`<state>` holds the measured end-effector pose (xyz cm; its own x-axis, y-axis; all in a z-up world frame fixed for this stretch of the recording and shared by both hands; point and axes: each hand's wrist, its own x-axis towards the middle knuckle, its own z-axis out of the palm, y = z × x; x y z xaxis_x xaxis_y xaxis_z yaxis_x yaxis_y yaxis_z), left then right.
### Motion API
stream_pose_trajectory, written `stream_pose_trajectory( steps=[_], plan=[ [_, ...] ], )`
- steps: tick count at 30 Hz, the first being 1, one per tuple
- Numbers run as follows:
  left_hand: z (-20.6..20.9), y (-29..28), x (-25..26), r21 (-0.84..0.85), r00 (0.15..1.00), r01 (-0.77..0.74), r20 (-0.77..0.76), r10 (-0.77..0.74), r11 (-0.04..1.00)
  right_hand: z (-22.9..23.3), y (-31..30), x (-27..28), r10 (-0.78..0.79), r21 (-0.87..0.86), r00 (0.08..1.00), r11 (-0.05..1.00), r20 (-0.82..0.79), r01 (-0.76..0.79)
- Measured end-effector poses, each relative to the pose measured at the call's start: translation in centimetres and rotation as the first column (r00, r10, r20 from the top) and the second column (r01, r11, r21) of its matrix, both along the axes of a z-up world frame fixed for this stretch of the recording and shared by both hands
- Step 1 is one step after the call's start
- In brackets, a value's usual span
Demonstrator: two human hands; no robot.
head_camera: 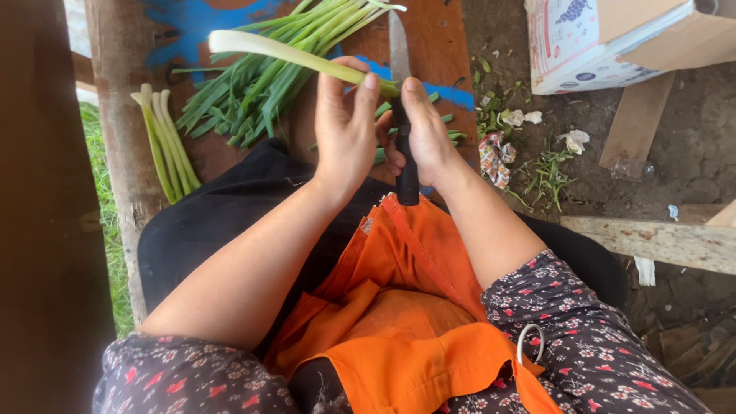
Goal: The recorder is cleaning spring onions by peeling off outer layers and trimming the ends with a knife.
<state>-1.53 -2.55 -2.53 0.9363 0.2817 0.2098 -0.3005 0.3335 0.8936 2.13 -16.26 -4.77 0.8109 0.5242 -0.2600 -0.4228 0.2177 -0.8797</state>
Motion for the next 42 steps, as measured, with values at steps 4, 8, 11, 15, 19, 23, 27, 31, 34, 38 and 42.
stream_pose_trajectory(
  steps=[4, 8, 11, 15, 19, 23, 27, 31, 34, 38, 42],
  plan=[
    [0.3, -0.8, -0.5, 0.169, 0.996, -0.059, -0.059, 0.07, 0.984, 0.8, -0.5, 0.3, -0.029, -0.097, 0.999, 0.995, -0.023, 0.026],
    [1.4, -1.4, -1.4, 0.352, 0.992, -0.104, -0.025, 0.121, 0.93, 3.5, 1.0, 0.0, -0.079, 0.003, 0.983, 0.997, -0.166, 0.081],
    [2.9, -1.4, -1.4, 0.414, 0.987, -0.13, 0.144, 0.076, 0.901, 0.5, -0.1, 1.3, -0.197, 0.031, 0.957, 0.978, -0.213, 0.208],
    [6.9, 2.6, -0.4, 0.456, 0.946, -0.235, 0.309, 0.095, 0.858, -3.9, -1.7, 2.1, -0.062, 0.0, 0.991, 0.998, 0.121, 0.062],
    [1.8, 19.9, 4.3, 0.697, 0.9, -0.326, 0.021, 0.436, 0.638, -3.5, 1.0, 1.3, 0.167, -0.299, 0.975, 0.947, 0.147, -0.117],
    [-4.3, 35.1, 2.4, 0.999, 0.866, -0.046, 0.054, 0.498, -0.028, -0.8, 2.4, 0.4, 0.458, -0.647, 0.882, 0.706, 0.108, -0.288],
    [-16.6, 43.1, -2.2, 0.871, 0.448, 0.417, -0.446, 0.775, 0.26, 0.0, 2.1, 1.0, 0.461, -0.681, 0.885, 0.668, 0.062, -0.3],
    [-16.6, 40.9, -5.7, 0.776, 0.288, 0.541, -0.534, 0.795, 0.325, 0.6, 2.0, 0.9, 0.45, -0.675, 0.889, 0.682, 0.082, -0.282],
    [-15.5, 39.5, -6.2, 0.709, 0.231, 0.568, -0.625, 0.745, 0.418, 0.8, 2.0, 0.7, 0.459, -0.685, 0.885, 0.671, 0.082, -0.285],
    [-15.0, 39.1, -5.7, 0.625, 0.228, 0.666, -0.69, 0.687, 0.407, 0.6, 2.2, 0.8, 0.458, -0.695, 0.886, 0.661, 0.075, -0.283],
    [-14.7, 38.4, -5.7, 0.739, 0.417, 0.512, -0.66, 0.625, 0.438, 0.5, 2.2, 0.7, 0.441, -0.692, 0.896, 0.663, 0.054, -0.285]
  ],
)
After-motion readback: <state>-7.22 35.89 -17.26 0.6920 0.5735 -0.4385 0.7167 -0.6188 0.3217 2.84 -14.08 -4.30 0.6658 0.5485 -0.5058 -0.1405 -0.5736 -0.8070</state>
